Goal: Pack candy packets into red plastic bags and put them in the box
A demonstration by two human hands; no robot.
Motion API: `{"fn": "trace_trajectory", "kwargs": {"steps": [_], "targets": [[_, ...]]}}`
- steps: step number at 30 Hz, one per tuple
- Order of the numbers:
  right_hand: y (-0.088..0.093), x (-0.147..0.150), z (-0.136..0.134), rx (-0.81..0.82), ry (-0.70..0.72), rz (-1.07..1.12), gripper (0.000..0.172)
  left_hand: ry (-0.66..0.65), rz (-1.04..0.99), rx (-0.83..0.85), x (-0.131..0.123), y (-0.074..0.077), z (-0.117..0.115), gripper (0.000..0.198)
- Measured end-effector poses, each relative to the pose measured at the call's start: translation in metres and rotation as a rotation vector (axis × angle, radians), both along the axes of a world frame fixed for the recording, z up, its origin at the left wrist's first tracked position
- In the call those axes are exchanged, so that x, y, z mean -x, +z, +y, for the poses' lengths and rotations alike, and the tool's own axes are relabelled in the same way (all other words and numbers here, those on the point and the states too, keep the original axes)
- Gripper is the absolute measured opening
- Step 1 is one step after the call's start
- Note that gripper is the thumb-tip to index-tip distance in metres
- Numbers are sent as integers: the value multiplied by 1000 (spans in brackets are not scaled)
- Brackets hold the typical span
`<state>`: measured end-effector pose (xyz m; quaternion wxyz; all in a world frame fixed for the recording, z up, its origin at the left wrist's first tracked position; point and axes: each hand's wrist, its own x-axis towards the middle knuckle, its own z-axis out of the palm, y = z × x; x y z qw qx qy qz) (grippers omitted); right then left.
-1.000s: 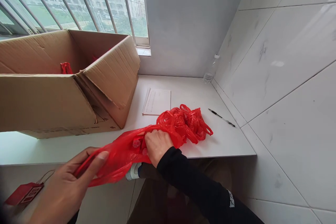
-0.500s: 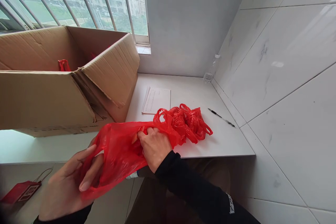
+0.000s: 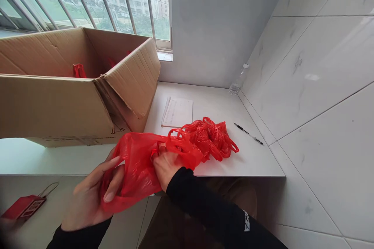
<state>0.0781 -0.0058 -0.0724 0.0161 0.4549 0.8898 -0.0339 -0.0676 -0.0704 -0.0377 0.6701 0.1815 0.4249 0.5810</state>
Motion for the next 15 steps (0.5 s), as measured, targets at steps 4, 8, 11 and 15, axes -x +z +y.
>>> {"fn": "trace_trajectory", "kwargs": {"steps": [4,8,11,15], "targets": [[-22,9,9,-7,-31,80,23,-14,42,-38,2,7,-9,34],[-33,11,14,-1,-61,111,22,-14,83,-75,4,8,-14,33],[-36,8,12,-4,-48,165,23,-18,93,-81,5,5,-14,32],[-41,2,8,2,20,276,27,-34,111,-96,4,2,-13,26]]}}
